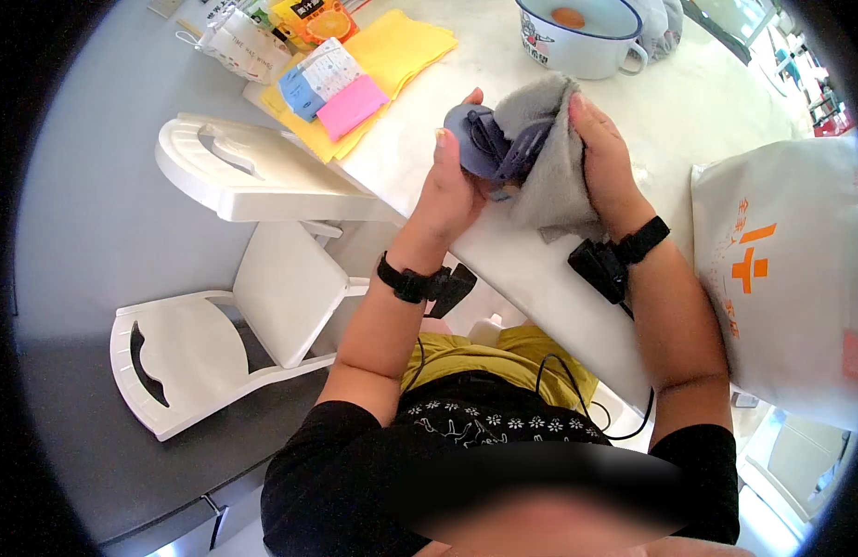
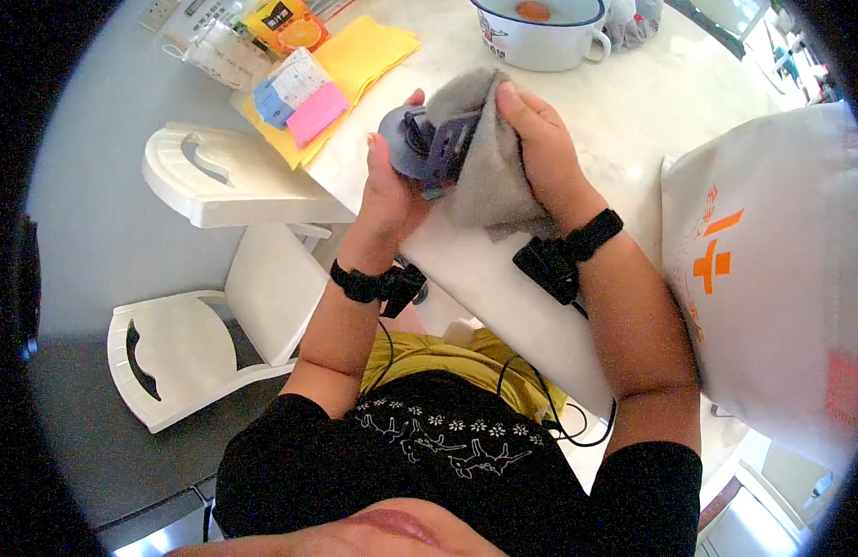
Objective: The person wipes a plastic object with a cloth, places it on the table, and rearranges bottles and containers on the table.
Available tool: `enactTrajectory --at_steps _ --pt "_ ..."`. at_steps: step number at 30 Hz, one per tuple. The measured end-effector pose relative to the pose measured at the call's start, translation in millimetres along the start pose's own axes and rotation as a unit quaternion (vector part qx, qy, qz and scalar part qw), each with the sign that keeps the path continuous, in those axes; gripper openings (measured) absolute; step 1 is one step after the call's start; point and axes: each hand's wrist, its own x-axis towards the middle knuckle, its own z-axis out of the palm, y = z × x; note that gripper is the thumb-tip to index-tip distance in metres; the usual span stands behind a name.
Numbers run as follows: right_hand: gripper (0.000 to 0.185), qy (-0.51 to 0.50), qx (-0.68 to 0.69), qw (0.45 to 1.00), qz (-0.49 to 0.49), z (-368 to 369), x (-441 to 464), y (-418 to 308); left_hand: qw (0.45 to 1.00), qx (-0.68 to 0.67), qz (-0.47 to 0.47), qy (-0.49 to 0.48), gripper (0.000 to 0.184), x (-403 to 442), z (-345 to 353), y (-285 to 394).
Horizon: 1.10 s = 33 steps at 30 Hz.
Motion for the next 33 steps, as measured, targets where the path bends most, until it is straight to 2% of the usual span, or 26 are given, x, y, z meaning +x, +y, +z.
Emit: enactTrajectory --at_steps 2,4,10,11,12,13,14,15,18,19,20,22,26,28,32,33 --pt "0.042 0.115 0.045 0.992 -0.024 8 2 -3 1.000 -0.019 0.009 0.010 0.088 1 -3 0" --pt "0.045 0.118 0.090 0.989 -0.007 7 5 -3 0.997 -0.058 0.012 -0.054 0.096 0 -6 2" --pt "0.050 0.106 0.131 0.986 -0.010 9 2 -3 0.995 -0.062 -0.061 -0.047 0.100 -1 1 4" --pt "0.045 0.077 0.069 0.994 -0.024 6 2 -1 0.995 -0.063 -0.062 -0.047 0.100 0 -2 3" --pt "0.041 0.047 0.007 0.998 -0.037 3 3 1 0.996 -0.001 -0.085 -0.038 0.099 0 -6 4" --pt "0.041 0.048 0.007 0.998 -0.037 1 5 2 0.994 0.030 -0.097 -0.034 0.098 -1 -7 3" --pt "0.033 -0.032 -0.178 0.971 -0.154 -1 9 3 0.992 0.060 -0.108 -0.031 0.098 -1 -8 2" --pt "0.024 -0.110 -0.354 0.891 -0.263 0 11 1 0.990 0.077 -0.114 -0.019 0.095 -2 -2 5" --pt "0.015 -0.134 -0.409 0.872 -0.234 10 5 -3 0.986 0.106 -0.132 -0.006 0.089 -3 1 5" --pt "0.021 -0.127 -0.433 0.860 -0.240 7 6 -4 0.980 0.143 -0.134 -0.031 0.088 -5 3 9" --pt "0.021 -0.128 -0.434 0.859 -0.239 8 4 -3 0.973 0.179 -0.134 -0.057 0.088 -6 4 12" --pt "0.018 -0.084 -0.338 0.926 -0.148 9 -1 1 0.972 0.188 -0.123 -0.071 0.086 -6 2 10" --pt "0.018 -0.057 -0.310 0.936 -0.155 12 -2 0 0.973 0.164 -0.122 -0.106 0.080 -8 6 15" --pt "0.020 -0.006 -0.256 0.962 -0.096 15 -3 1 0.973 0.137 -0.132 -0.131 0.077 -5 -2 14" --pt "0.019 0.015 -0.219 0.973 -0.070 12 -1 1 0.969 0.126 -0.139 -0.161 0.071 -11 -3 20" --pt "0.018 0.031 -0.114 0.992 -0.035 6 2 1 0.969 0.126 -0.139 -0.162 0.071 -12 -2 17"
